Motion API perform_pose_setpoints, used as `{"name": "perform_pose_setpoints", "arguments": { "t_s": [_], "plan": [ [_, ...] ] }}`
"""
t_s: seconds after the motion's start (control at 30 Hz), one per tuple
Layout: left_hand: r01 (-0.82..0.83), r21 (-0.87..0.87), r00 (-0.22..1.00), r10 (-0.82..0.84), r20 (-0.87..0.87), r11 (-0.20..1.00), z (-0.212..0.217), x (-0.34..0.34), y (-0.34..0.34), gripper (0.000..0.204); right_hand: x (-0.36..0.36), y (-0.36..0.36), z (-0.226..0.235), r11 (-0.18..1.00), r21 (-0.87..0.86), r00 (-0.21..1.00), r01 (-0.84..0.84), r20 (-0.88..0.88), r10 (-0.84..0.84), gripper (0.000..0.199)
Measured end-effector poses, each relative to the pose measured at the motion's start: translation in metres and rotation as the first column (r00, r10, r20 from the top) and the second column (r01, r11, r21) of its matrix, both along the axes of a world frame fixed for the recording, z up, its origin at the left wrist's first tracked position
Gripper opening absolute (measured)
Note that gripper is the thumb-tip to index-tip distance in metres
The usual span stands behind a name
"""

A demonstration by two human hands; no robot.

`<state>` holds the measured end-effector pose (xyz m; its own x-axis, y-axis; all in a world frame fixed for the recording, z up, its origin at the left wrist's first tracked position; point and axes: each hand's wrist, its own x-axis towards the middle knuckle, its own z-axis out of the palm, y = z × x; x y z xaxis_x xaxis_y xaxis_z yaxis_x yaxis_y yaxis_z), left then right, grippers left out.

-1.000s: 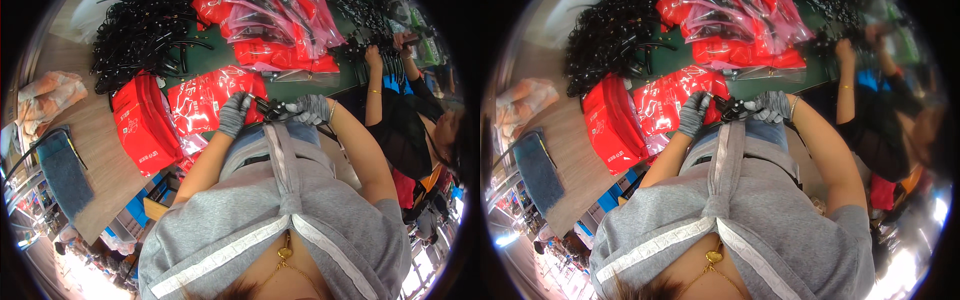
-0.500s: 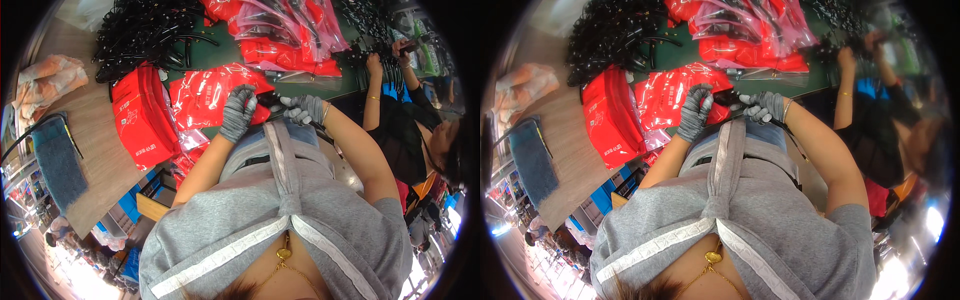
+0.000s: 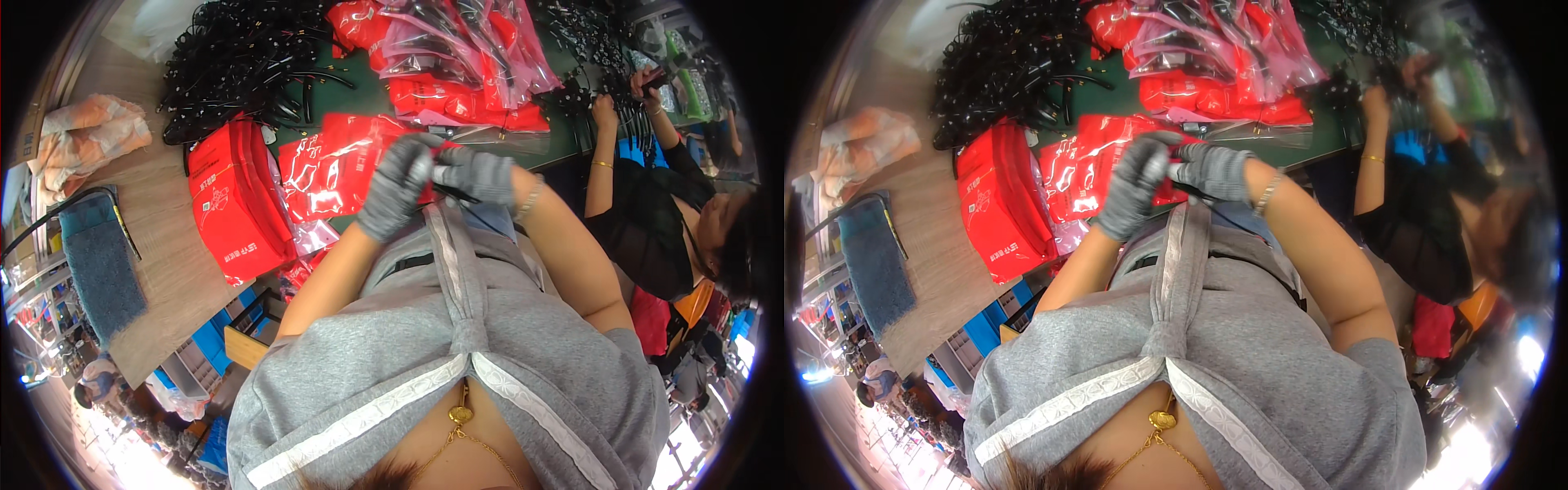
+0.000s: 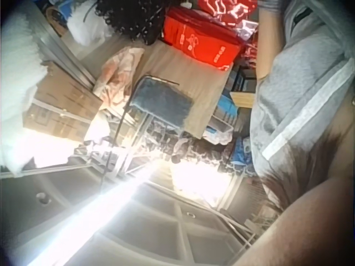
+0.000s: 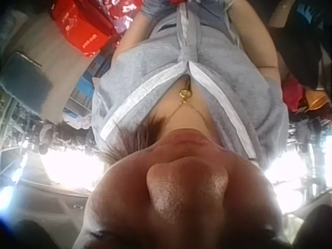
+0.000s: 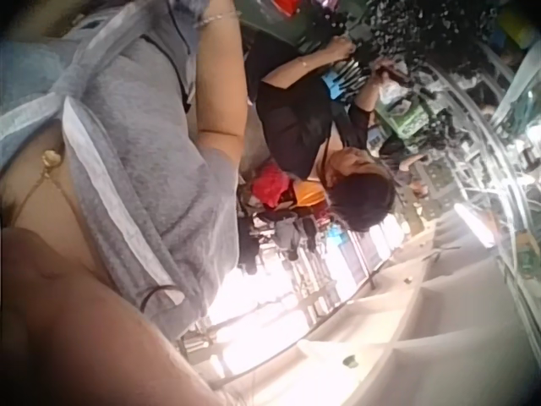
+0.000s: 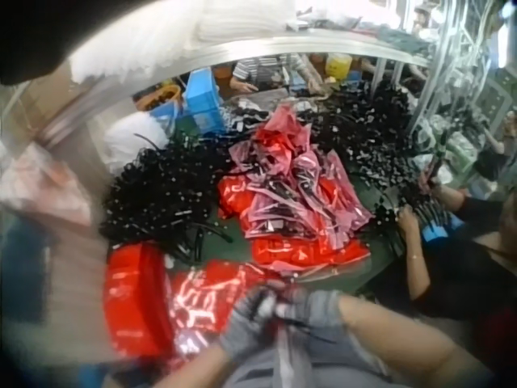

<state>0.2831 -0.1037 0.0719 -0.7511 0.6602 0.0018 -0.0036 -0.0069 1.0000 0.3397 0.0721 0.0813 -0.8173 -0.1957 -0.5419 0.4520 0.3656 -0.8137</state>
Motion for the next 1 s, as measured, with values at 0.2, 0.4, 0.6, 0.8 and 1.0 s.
{"name": "perform_pose_setpoints", "arguments": {
  "t_s": [0.2, 0.4, 0.6, 0.8, 1.0],
  "plan": [
    [-0.240, 0.391, 0.961, 0.161, 0.223, 0.889, 0.071, -0.033, -0.016, 0.023, 0.000, 0.056, 0.049, 0.720, -0.648, 0.954, 0.249, 0.036, -0.297, 0.053],
    [0.427, 0.232, 0.904, -0.409, -0.121, 0.874, 0.084, -0.003, 0.025, 0.025, -0.001, 0.011, -0.009, -0.035, -0.986, 0.954, 0.160, 0.164, -0.250, 0.053],
    [0.201, 0.291, 0.979, -0.203, -0.025, 0.935, 0.069, -0.058, 0.004, 0.021, -0.052, 0.054, 0.034, 0.923, -0.268, 0.864, 0.276, -0.351, -0.361, 0.048],
    [-0.838, -0.111, 0.459, 0.800, 0.386, 0.534, -0.068, -0.153, -0.049, 0.023, -0.108, 0.113, -0.046, 0.511, 0.709, 0.826, 0.486, -0.564, -0.004, 0.059],
    [-0.720, -0.270, 0.305, 0.641, 0.704, 0.639, -0.104, -0.208, -0.072, 0.017, -0.126, 0.090, -0.118, 0.148, 0.899, 0.880, 0.413, -0.435, 0.189, 0.071]
  ]
}}
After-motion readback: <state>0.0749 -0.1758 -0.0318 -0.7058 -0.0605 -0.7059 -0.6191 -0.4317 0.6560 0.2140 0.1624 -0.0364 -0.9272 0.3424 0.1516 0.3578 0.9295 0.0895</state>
